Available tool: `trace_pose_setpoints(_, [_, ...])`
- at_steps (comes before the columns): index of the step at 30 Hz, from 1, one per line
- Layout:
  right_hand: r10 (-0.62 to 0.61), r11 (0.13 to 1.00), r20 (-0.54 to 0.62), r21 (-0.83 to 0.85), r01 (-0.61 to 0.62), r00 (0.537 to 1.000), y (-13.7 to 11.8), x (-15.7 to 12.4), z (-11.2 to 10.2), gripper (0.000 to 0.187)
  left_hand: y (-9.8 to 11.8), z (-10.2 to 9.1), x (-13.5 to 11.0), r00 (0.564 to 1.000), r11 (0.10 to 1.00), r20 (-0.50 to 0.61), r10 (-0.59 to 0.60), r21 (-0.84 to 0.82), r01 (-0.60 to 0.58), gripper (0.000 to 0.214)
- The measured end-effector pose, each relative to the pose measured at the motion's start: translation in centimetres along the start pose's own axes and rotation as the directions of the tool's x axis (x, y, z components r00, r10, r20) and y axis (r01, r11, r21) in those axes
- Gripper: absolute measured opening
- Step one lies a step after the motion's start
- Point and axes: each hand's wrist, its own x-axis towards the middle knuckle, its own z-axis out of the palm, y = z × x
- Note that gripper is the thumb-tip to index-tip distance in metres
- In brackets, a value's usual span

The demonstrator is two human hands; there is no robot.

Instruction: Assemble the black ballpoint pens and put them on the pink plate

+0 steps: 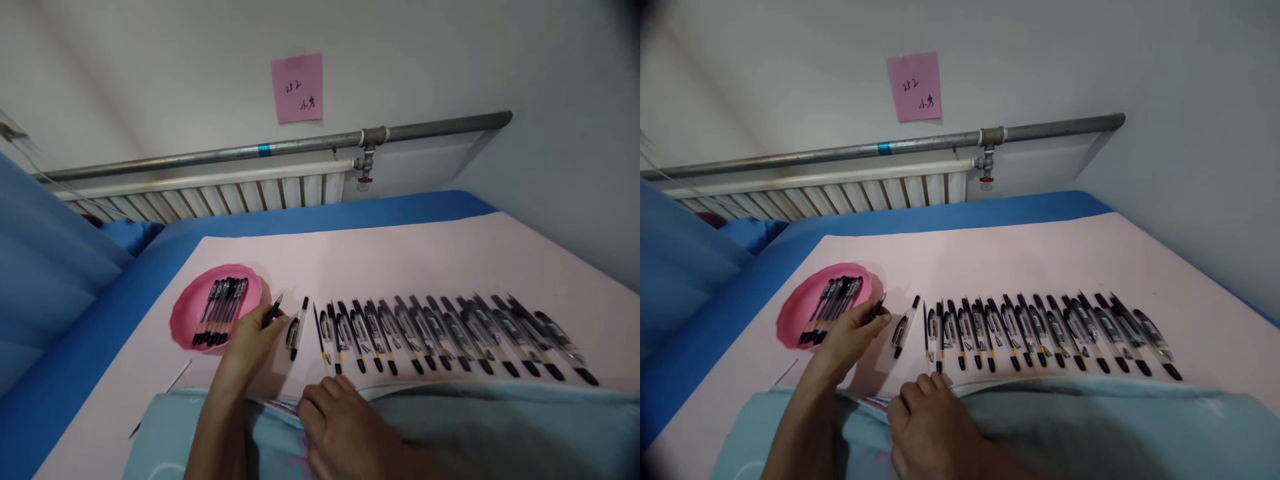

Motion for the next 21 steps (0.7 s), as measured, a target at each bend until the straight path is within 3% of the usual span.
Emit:
trace_pose_setpoints(5, [0.011,1.0,0.018,0.011,-0.011,1.0,-0.2,-0.1,-0.5,0.013,-0.4,0.9,0.7,0.999,0.93,-0.037,0.003,0.367,0.01,0.016])
trace_pose_setpoints(10, [0.01,0.999,0.038,0.03,-0.011,0.999,-0.3,-0.1,-1.0,0.014,-0.9,1.3,1.2,0.998,0.859,0.054,-0.024,0.512,-0.007,0.017])
trace_pose_setpoints(15, [0.031,0.997,0.048,0.068,-0.035,0.998,-0.4,-0.2,-1.2,0.011,-1.1,1.6,1.5,0.987,0.854,0.144,-0.075,0.521,-0.011,0.017])
trace_pose_setpoints(18, [0.035,0.986,0.06,0.158,-0.045,0.998,-0.3,-0.3,-1.5,0.01,-0.9,1.3,1.2,0.988,0.868,0.117,-0.098,0.496,0.027,0.012])
trace_pose_setpoints(21, [0.107,0.926,-0.095,0.373,-0.064,0.99,0.6,-0.3,-2.1,0.013,-0.2,0.7,0.4,0.99,0.952,0.109,-0.085,0.302,0.048,0.014])
